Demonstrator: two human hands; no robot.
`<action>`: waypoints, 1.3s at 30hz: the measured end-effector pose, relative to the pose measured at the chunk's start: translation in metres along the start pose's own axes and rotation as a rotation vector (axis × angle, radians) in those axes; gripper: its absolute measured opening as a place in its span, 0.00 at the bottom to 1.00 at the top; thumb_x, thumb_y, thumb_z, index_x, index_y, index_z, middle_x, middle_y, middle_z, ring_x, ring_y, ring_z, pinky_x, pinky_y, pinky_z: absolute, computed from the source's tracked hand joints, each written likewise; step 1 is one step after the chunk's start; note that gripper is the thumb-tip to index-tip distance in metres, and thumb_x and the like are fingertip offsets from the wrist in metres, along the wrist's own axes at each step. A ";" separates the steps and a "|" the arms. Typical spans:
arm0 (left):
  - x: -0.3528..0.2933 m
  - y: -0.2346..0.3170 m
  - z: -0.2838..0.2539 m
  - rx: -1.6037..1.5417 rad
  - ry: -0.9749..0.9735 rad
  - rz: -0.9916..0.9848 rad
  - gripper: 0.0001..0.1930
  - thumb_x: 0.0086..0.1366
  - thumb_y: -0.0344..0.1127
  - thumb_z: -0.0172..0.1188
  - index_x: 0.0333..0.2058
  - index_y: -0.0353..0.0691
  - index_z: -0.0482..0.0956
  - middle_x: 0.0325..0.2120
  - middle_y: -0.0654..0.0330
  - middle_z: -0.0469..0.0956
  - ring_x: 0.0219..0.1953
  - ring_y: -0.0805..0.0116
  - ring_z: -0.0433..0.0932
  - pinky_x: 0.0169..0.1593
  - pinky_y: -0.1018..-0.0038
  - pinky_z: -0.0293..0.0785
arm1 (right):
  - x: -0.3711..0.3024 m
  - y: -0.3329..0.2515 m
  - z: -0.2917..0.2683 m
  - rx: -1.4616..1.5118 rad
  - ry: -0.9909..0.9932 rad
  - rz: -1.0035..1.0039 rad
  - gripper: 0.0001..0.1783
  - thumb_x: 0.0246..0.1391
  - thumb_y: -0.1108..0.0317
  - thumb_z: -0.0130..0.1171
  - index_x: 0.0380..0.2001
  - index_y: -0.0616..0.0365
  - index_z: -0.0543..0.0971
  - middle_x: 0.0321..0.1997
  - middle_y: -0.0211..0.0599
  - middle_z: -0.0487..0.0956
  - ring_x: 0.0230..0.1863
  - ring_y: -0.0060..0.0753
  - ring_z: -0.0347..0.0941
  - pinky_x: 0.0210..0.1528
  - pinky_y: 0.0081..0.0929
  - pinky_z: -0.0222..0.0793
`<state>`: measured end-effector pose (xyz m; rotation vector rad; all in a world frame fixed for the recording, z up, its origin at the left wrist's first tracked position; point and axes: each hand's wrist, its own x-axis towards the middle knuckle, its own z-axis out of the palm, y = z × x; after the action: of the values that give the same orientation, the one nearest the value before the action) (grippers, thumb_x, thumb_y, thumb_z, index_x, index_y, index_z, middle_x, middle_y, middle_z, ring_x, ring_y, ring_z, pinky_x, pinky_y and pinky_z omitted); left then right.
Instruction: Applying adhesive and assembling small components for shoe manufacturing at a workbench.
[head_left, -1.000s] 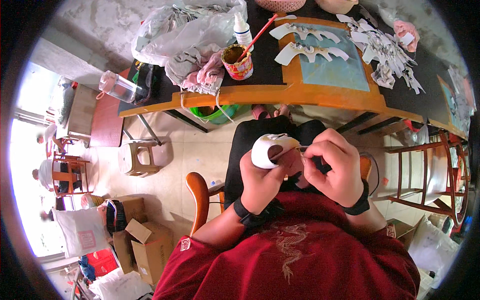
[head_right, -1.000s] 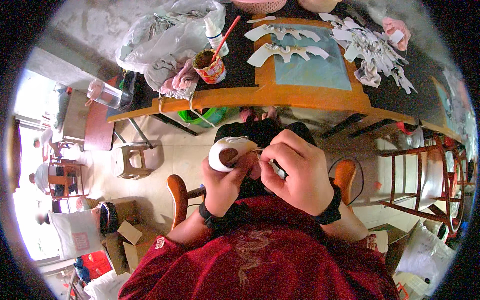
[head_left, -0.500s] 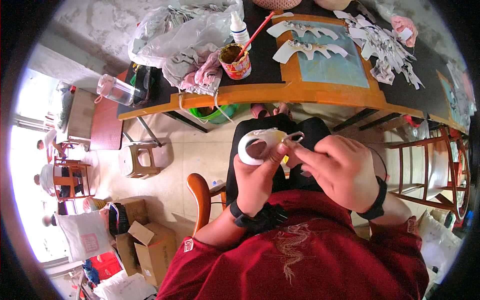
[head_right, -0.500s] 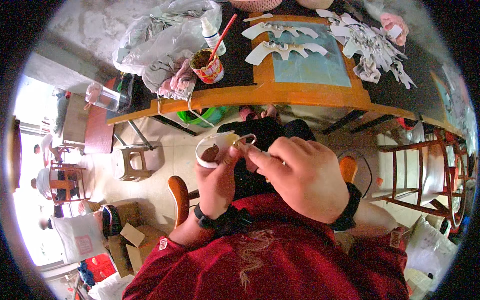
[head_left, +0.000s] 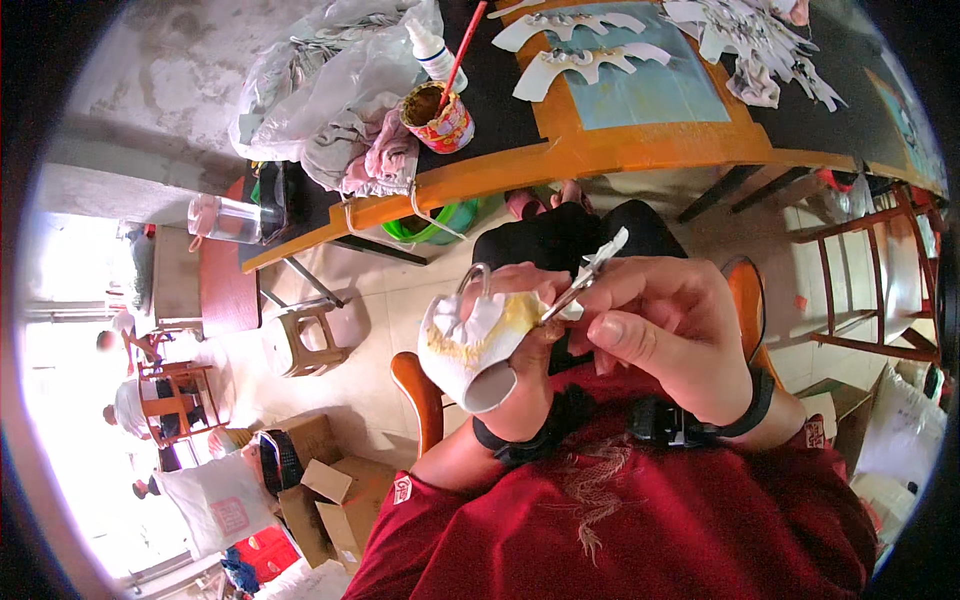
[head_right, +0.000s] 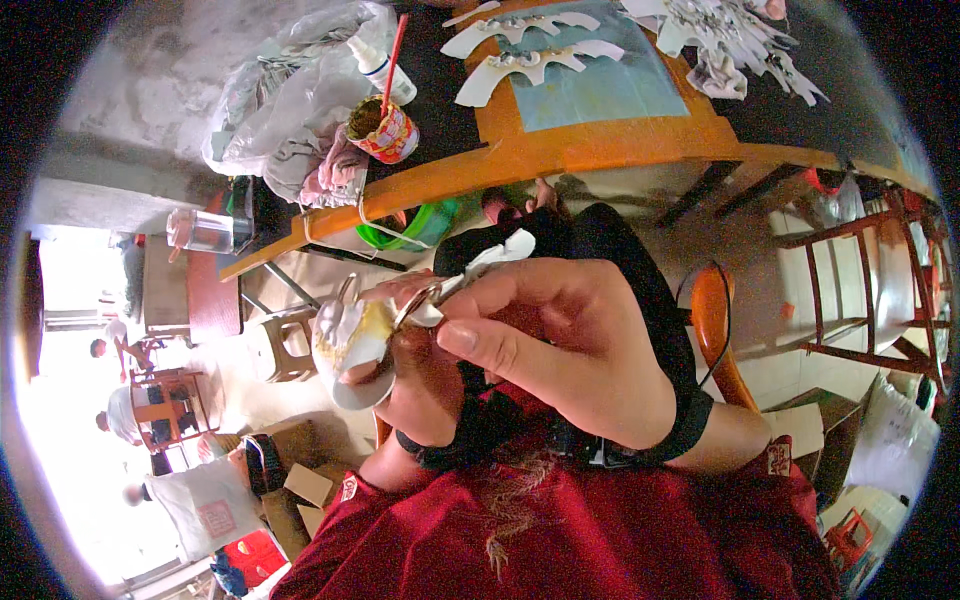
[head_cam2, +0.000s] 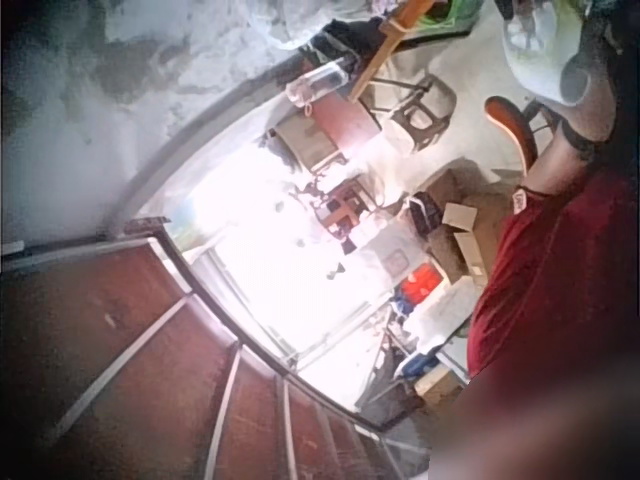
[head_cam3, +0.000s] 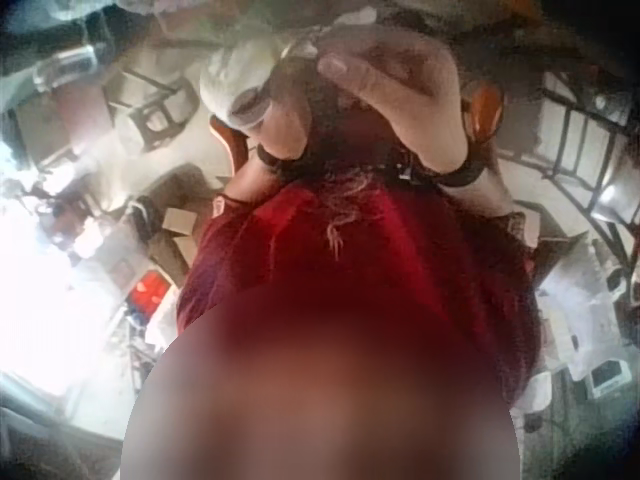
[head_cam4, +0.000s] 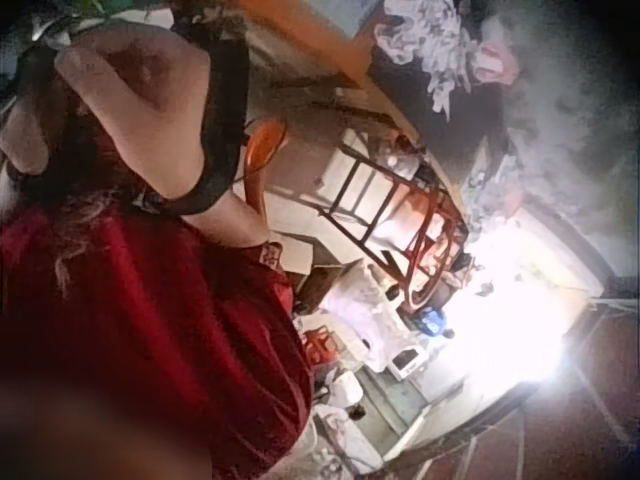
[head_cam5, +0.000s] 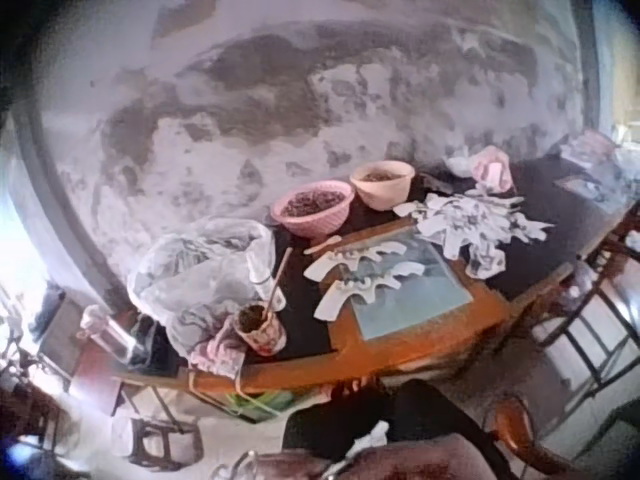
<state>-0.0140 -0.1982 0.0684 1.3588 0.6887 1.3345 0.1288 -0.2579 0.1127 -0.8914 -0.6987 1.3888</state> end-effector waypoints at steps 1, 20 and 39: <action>0.000 -0.002 0.000 0.045 0.000 0.008 0.13 0.59 0.28 0.66 0.43 0.41 0.77 0.42 0.60 0.81 0.46 0.60 0.78 0.55 0.60 0.71 | 0.001 0.000 0.001 0.005 0.006 0.001 0.09 0.60 0.71 0.64 0.37 0.67 0.82 0.34 0.27 0.81 0.33 0.13 0.73 0.33 0.14 0.67; -0.020 -0.029 -0.001 -0.616 0.298 -0.261 0.15 0.59 0.39 0.62 0.39 0.32 0.75 0.38 0.51 0.76 0.43 0.61 0.77 0.49 0.67 0.75 | 0.011 0.013 0.008 0.055 -0.024 -0.255 0.03 0.57 0.76 0.59 0.33 0.60 0.75 0.35 0.28 0.72 0.36 0.18 0.66 0.40 0.18 0.61; -0.008 -0.011 -0.001 0.014 0.054 -0.099 0.20 0.59 0.42 0.64 0.45 0.39 0.70 0.40 0.64 0.70 0.38 0.72 0.72 0.41 0.75 0.71 | 0.015 -0.020 -0.024 -0.881 -0.095 -0.604 0.09 0.48 0.67 0.65 0.29 0.61 0.80 0.48 0.47 0.77 0.42 0.30 0.72 0.46 0.27 0.66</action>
<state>-0.0136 -0.2021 0.0556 1.2874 0.7926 1.2934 0.1605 -0.2451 0.1159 -1.1469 -1.5626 0.5488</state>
